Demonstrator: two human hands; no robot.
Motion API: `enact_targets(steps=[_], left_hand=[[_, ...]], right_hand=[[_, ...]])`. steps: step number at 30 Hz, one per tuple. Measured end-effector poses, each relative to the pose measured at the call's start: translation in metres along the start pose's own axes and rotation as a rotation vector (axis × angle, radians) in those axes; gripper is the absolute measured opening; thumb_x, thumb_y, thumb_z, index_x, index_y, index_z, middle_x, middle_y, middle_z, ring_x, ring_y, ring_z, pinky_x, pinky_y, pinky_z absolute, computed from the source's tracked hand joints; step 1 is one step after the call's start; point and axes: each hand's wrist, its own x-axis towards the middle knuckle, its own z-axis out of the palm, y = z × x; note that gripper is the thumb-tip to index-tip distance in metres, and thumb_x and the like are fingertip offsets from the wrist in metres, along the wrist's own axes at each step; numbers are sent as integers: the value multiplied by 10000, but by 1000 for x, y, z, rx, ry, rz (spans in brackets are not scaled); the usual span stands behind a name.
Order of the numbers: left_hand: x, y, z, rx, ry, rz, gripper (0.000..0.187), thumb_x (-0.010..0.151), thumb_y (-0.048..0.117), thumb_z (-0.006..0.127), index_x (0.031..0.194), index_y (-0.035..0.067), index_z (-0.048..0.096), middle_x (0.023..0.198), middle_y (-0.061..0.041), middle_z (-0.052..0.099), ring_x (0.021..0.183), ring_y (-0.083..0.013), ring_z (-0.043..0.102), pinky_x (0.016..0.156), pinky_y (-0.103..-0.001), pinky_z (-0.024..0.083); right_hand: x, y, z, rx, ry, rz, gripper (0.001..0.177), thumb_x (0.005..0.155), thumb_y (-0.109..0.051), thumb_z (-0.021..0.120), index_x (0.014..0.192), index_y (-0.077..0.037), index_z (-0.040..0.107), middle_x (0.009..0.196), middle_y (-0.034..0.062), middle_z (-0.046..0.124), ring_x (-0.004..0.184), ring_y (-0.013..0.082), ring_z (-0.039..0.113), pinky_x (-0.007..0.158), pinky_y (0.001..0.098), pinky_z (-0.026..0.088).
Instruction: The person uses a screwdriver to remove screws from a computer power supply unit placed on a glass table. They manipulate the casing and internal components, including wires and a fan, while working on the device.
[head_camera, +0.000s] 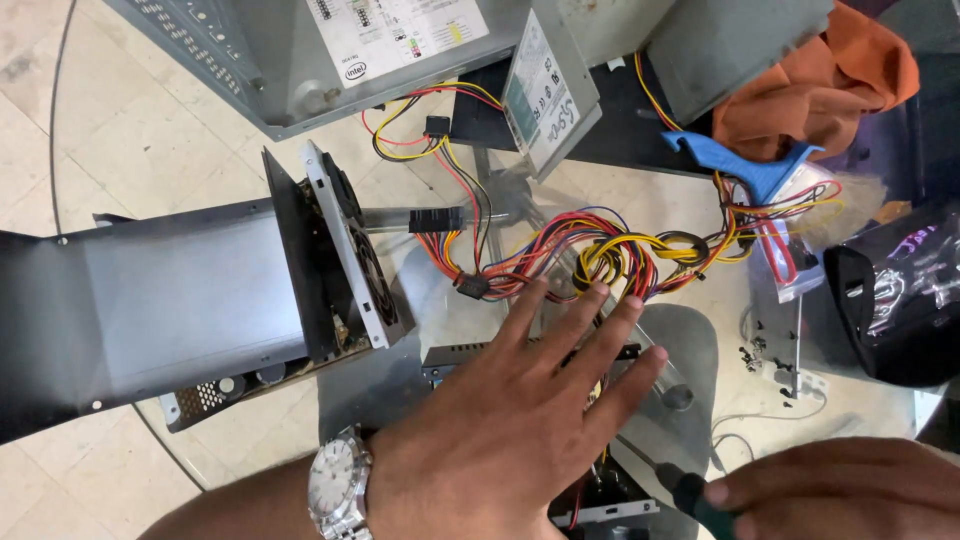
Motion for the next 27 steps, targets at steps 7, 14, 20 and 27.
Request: enact_targets(steps=[7,14,20,27], left_hand=[[3,2,6,30,42,-37,590,971,343,405,1507,102,454,1561,-252,440,1451,-478,411,1194,-681,280],[4,1,9,8,28,-41,586,981,338,394,1511,93,446,1586,-271,415,1450,-474,415,1181,-681,281],[2,-1,7,-25,18,-3,1181,657,790,696,1530,57,390,1581,-292,377,1457,-493,381,1194,-696,249],[2,0,9,30,21,-5,1574,361,1005,818,1533,52,375,1584,-290,375,1454,-477,389,1192,-689,250]], right_hand=[[4,4,-9,99,-195,-65,438,990,-451,548,1235,-172,779,1311,-55,881,1176,44,918,956,202,709],[-31,39,12,35,-407,138,638,877,-535,796,1465,-393,593,1529,-153,704,1319,123,755,925,337,639],[-21,15,-7,-199,-168,81,501,828,-503,703,1310,-366,728,1424,-123,772,1272,78,773,924,282,633],[10,-13,-1,-208,125,-56,268,841,-424,631,1035,-275,741,1094,-77,850,968,87,866,853,247,673]])
